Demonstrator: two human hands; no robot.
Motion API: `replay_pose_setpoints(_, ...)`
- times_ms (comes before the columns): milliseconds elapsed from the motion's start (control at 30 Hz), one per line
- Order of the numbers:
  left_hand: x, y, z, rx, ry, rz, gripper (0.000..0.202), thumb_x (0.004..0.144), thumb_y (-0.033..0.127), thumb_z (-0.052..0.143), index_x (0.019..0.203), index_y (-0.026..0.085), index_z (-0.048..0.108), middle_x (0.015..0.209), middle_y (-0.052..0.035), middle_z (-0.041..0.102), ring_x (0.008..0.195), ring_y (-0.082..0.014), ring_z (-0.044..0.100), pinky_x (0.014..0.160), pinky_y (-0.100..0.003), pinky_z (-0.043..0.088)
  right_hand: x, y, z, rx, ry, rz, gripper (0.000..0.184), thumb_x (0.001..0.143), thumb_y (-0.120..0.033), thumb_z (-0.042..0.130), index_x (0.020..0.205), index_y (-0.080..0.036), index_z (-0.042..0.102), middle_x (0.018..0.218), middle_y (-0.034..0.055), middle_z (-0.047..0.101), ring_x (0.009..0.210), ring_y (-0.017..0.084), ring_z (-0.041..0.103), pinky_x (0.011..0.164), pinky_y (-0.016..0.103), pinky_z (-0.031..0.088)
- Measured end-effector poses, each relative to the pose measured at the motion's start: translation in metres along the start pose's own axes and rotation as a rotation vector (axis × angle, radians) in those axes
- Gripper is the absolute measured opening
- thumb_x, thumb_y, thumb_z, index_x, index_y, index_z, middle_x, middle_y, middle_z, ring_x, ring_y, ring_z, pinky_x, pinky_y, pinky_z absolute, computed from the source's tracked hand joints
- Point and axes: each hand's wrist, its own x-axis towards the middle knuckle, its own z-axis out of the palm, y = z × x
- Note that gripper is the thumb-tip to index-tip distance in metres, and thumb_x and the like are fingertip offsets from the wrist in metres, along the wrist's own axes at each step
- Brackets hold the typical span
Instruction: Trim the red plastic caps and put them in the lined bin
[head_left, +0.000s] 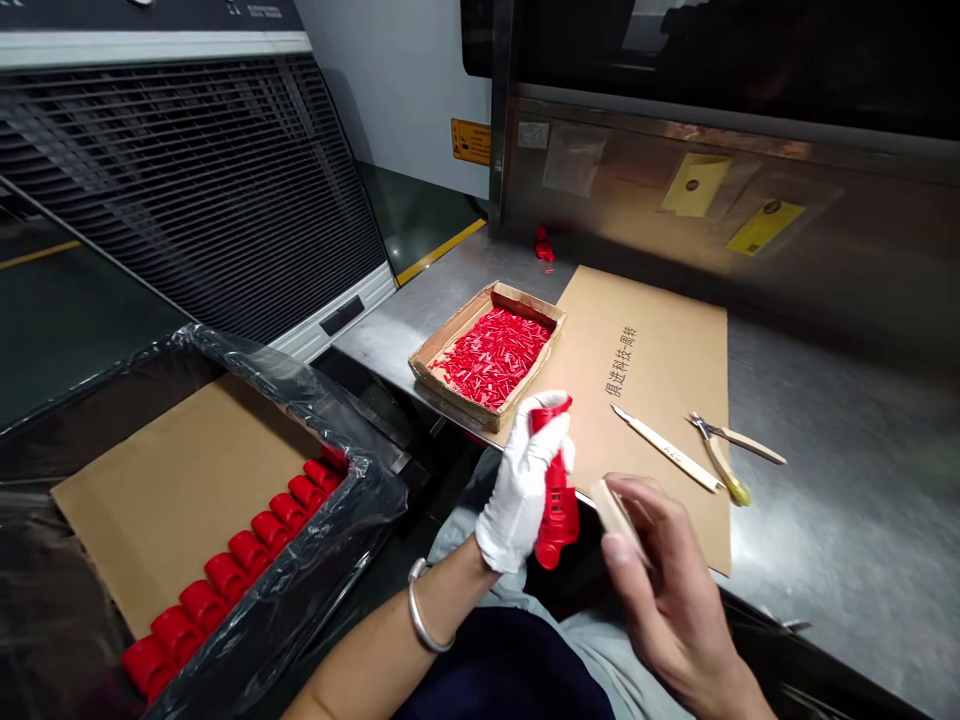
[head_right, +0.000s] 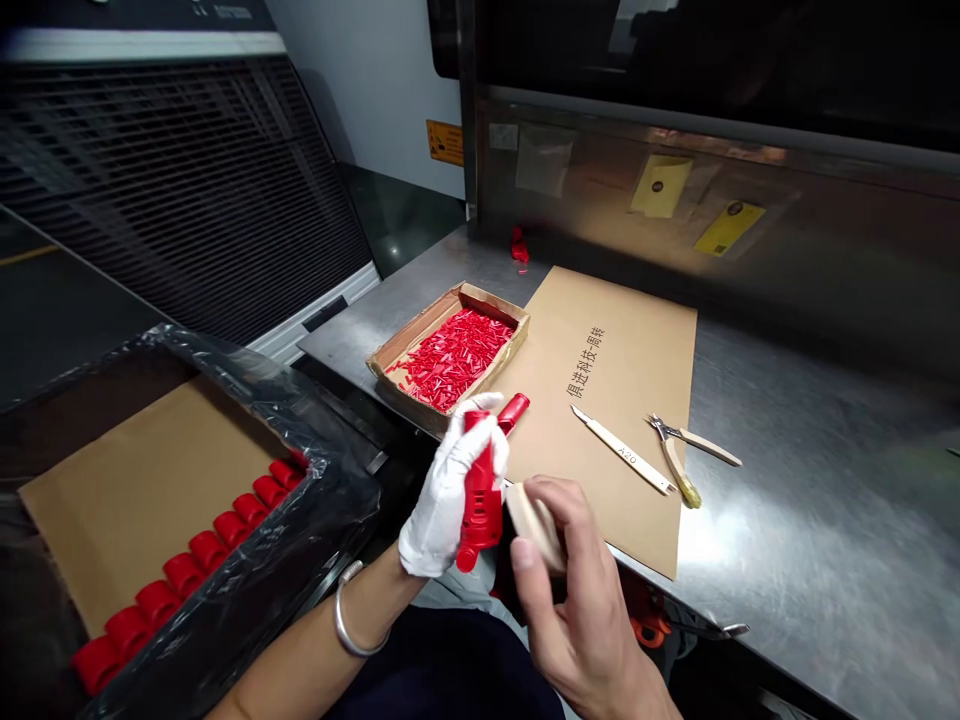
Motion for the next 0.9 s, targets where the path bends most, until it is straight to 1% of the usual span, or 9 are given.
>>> replay_pose_setpoints(67, 0.000, -0.002, 0.000, 0.028, -0.052, 0.009, 0.034, 0.084, 0.034, 0.071, 0.113, 0.021, 0.060, 0.074, 0.0026, 0.056, 0.058, -0.0081, 0.048, 0.056, -0.018, 0.044, 0.005, -0.001, -0.001, -0.089, -0.082, -0.185, 0.048, 0.093, -0.012, 0.056, 0.139, -0.019, 0.045, 0.130, 0.0163, 0.052, 0.125, 0.026, 0.053, 0.101, 0.039, 0.051)
replay_pose_setpoints(133, -0.001, -0.004, -0.002, 0.001, -0.094, -0.042, 0.035, 0.086, 0.035, 0.069, 0.117, 0.022, 0.058, 0.084, 0.0004, 0.060, 0.062, -0.0081, 0.052, 0.059, -0.018, 0.045, 0.007, -0.001, 0.000, -0.103, -0.116, -0.270, 0.052, 0.090, -0.005, 0.056, 0.139, -0.017, 0.044, 0.132, 0.0185, 0.050, 0.128, 0.028, 0.051, 0.102, 0.042, 0.051)
replay_pose_setpoints(233, -0.004, -0.001, -0.009, -0.028, -0.185, -0.112, 0.043, 0.093, 0.044, 0.058, 0.131, 0.026, 0.054, 0.090, -0.0028, 0.065, 0.063, -0.0096, 0.055, 0.058, -0.020, 0.046, 0.005, 0.002, 0.002, -0.008, -0.074, -0.245, 0.052, 0.088, -0.001, 0.056, 0.137, -0.016, 0.045, 0.132, 0.0196, 0.049, 0.129, 0.029, 0.051, 0.100, 0.044, 0.052)
replay_pose_setpoints(300, -0.006, 0.003, -0.013, 0.028, -0.217, -0.085, 0.046, 0.090, 0.044, 0.063, 0.131, 0.024, 0.056, 0.088, -0.0038, 0.066, 0.064, -0.0117, 0.057, 0.060, -0.022, 0.048, 0.003, 0.004, 0.000, 0.056, -0.073, -0.220, 0.052, 0.088, 0.000, 0.057, 0.136, -0.016, 0.045, 0.131, 0.0197, 0.050, 0.127, 0.028, 0.053, 0.097, 0.043, 0.054)
replay_pose_setpoints(433, -0.005, 0.007, -0.013, 0.125, -0.104, 0.016, 0.029, 0.088, 0.038, 0.066, 0.111, 0.020, 0.065, 0.068, 0.0007, 0.061, 0.057, -0.0130, 0.055, 0.059, -0.024, 0.048, 0.004, 0.003, -0.006, 0.013, -0.141, -0.323, 0.055, 0.087, -0.001, 0.062, 0.138, -0.012, 0.047, 0.129, 0.0197, 0.053, 0.125, 0.026, 0.054, 0.097, 0.039, 0.055)
replay_pose_setpoints(567, 0.001, 0.000, -0.010, 0.021, 0.004, -0.011, 0.019, 0.082, 0.035, 0.070, 0.091, 0.021, 0.061, 0.060, 0.0058, 0.051, 0.045, -0.0073, 0.042, 0.046, -0.021, 0.039, 0.008, 0.000, -0.009, -0.055, -0.185, -0.399, 0.059, 0.087, 0.000, 0.062, 0.142, -0.012, 0.047, 0.131, 0.0182, 0.056, 0.125, 0.024, 0.056, 0.099, 0.034, 0.056)
replay_pose_setpoints(667, 0.002, -0.005, -0.012, -0.054, 0.034, -0.032, 0.027, 0.078, 0.040, 0.074, 0.091, 0.021, 0.061, 0.058, 0.0073, 0.047, 0.042, -0.0053, 0.038, 0.041, -0.018, 0.033, 0.006, -0.002, -0.009, -0.110, -0.241, -0.463, 0.065, 0.086, 0.001, 0.061, 0.147, -0.011, 0.043, 0.137, 0.0202, 0.053, 0.126, 0.025, 0.057, 0.097, 0.034, 0.058)
replay_pose_setpoints(767, 0.001, -0.006, -0.013, -0.028, 0.062, -0.005, 0.031, 0.079, 0.044, 0.072, 0.096, 0.020, 0.063, 0.058, 0.0071, 0.046, 0.042, -0.0052, 0.039, 0.041, -0.018, 0.033, 0.002, -0.002, -0.008, -0.186, -0.246, -0.471, 0.066, 0.087, -0.001, 0.061, 0.149, -0.013, 0.043, 0.139, 0.0201, 0.051, 0.123, 0.025, 0.060, 0.094, 0.032, 0.059)
replay_pose_setpoints(900, 0.000, -0.007, -0.009, -0.009, 0.099, 0.003, 0.023, 0.078, 0.033, 0.075, 0.091, 0.018, 0.064, 0.069, 0.0044, 0.053, 0.052, -0.0045, 0.044, 0.051, -0.016, 0.040, 0.004, 0.001, -0.005, -0.203, -0.170, -0.464, 0.067, 0.089, -0.005, 0.061, 0.151, -0.019, 0.042, 0.138, 0.0158, 0.054, 0.119, 0.023, 0.063, 0.093, 0.028, 0.060)
